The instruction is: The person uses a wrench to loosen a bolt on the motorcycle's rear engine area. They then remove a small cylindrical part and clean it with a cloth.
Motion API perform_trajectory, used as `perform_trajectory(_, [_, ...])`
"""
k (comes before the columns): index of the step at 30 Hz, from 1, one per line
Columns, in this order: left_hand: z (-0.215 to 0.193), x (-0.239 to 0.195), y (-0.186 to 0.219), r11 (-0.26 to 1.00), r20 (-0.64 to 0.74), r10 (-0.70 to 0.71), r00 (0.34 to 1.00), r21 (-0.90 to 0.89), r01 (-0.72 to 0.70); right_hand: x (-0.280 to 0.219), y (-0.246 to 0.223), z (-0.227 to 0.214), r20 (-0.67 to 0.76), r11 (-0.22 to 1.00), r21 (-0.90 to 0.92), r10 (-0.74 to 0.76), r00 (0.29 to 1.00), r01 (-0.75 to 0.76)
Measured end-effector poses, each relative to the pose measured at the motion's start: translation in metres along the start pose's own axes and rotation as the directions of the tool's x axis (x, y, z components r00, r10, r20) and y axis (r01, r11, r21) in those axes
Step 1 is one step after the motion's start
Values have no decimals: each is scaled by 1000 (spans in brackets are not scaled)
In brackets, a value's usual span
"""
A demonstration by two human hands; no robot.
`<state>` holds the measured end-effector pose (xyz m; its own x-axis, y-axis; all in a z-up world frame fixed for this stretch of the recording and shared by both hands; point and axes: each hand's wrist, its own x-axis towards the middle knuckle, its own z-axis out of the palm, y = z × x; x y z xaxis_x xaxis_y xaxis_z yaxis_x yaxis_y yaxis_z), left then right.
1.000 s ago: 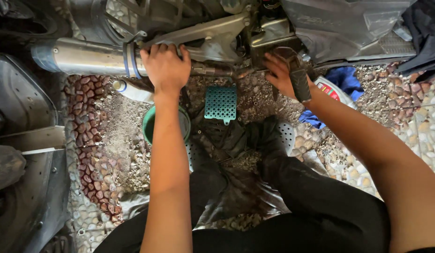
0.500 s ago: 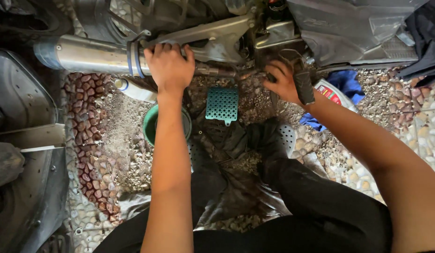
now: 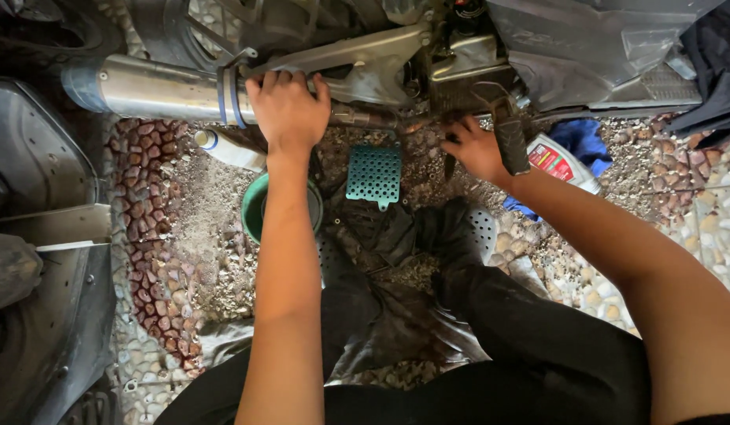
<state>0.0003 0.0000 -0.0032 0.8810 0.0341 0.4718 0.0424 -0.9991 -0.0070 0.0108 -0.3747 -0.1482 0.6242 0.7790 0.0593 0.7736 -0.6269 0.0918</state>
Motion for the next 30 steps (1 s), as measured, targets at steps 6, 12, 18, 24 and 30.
perform_trajectory(6, [-2, 1, 1, 1000, 20, -5, 1000, -5, 5, 13, -8, -55, -136, 998, 16, -57, 989, 60])
perform_trajectory(12, [-1, 0, 2, 1000, 29, -2, 1000, -18, 3, 31, -5, -70, -546, 966, 58, -181, 818, 253])
perform_trajectory(18, [-2, -1, 0, 1000, 42, -11, 999, -24, 12, 19, -13, -57, -351, 985, -125, -158, 923, 121])
perform_trajectory(24, [1, -1, 0, 999, -14, 2, 1000, -45, -3, 7, -24, -35, -30, 999, -50, 13, 999, -14])
perform_trajectory(30, [-2, -1, 2, 1000, -13, -7, 1000, -27, 6, 13, -27, -52, -96, 924, 374, 127, 987, -82])
